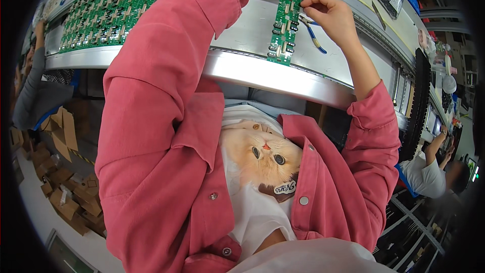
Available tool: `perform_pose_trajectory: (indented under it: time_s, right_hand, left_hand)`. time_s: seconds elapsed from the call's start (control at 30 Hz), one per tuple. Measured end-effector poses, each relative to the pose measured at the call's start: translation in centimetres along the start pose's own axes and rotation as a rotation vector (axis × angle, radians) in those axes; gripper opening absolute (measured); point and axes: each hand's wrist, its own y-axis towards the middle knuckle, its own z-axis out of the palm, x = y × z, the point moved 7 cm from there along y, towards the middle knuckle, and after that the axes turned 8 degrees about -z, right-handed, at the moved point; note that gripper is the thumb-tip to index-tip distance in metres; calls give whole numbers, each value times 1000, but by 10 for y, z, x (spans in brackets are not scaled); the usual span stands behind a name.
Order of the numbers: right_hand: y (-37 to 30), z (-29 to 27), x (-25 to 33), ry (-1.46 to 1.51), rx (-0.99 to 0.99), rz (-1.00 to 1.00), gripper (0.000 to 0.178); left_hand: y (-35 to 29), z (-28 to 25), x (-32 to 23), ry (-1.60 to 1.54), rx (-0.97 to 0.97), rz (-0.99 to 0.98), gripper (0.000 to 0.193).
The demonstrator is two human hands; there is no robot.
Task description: Assembling components on a PCB at a factory workstation.
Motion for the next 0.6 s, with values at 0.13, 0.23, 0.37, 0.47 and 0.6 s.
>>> perform_pose_trajectory:
  time_s: [0.13,0.23,0.37,0.47,0.6]
  right_hand:
    - [5,2,4,-87,4,-38,12]
    - [3,4,3,-112,46,-28,12]
    - [4,6,5,-118,71,-52,12]
    - [5,7,6,-117,80,-73,12]
    - [5,5,5,-152,81,-120,12]
  left_hand:
    - [6,14,12,-106,-191,120,21]
    - [5,17,3,-109,-127,105,20]
    - [1,14,1,-108,-131,108,19]
    - [-3,10,-1,-110,-152,122,19]
    - [-13,-6,-8,-248,-297,158,15]
